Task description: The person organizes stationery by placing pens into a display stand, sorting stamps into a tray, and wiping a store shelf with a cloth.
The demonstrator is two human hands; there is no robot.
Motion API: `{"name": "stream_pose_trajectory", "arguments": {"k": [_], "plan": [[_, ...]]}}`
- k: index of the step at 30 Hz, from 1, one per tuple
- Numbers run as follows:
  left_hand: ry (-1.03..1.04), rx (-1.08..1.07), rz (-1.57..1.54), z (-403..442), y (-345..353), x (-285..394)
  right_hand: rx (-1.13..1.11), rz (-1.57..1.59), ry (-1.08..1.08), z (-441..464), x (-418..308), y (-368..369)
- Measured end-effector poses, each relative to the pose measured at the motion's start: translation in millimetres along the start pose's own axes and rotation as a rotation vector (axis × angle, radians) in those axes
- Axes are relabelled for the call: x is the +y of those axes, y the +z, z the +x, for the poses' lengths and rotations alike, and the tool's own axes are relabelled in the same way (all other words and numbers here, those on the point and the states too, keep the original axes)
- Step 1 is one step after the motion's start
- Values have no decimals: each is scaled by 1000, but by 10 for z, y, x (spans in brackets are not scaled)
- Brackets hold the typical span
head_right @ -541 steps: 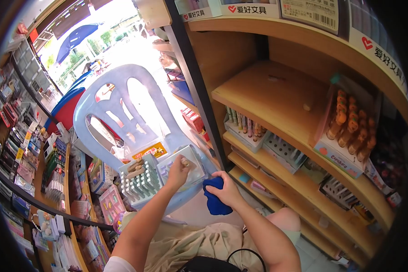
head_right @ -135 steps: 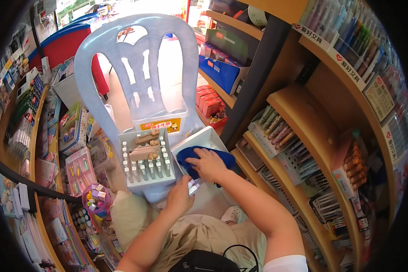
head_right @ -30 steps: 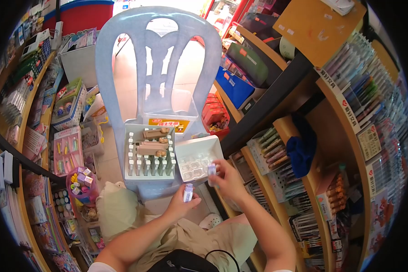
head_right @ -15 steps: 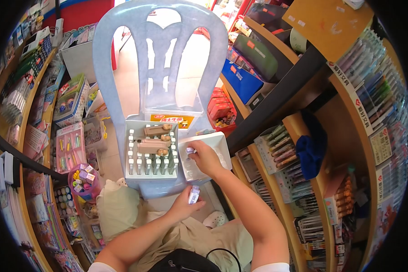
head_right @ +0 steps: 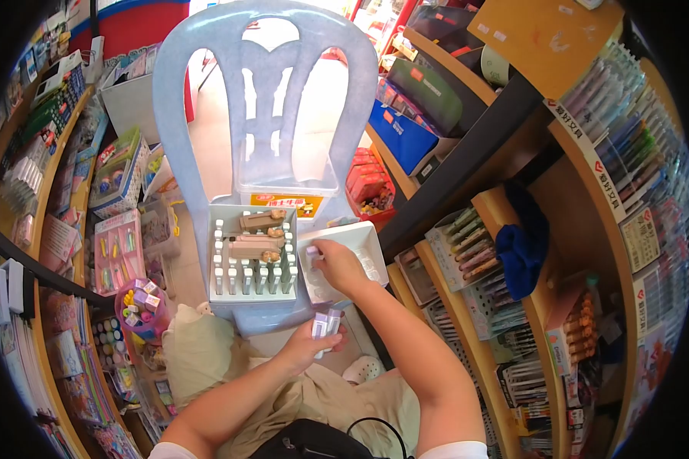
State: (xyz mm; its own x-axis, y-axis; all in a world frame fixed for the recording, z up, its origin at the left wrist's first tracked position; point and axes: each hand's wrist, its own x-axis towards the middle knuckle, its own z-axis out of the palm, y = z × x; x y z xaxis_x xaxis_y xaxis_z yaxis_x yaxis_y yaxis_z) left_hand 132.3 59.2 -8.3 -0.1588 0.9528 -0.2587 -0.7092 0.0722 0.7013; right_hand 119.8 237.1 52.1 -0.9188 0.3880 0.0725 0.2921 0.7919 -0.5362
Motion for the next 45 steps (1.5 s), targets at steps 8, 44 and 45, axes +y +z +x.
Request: {"name": "stream_pose_trajectory", "arguments": {"k": [8, 44, 45], "plan": [[67, -111, -190, 21, 35, 71, -348, 386, 250, -626, -161, -426], [-47, -55, -196, 11, 19, 49, -24, -164, -260, -19, -83, -28], [-46, -49, -181, -3, 20, 72, -26, -144, -225, -58, -119, -68]]}}
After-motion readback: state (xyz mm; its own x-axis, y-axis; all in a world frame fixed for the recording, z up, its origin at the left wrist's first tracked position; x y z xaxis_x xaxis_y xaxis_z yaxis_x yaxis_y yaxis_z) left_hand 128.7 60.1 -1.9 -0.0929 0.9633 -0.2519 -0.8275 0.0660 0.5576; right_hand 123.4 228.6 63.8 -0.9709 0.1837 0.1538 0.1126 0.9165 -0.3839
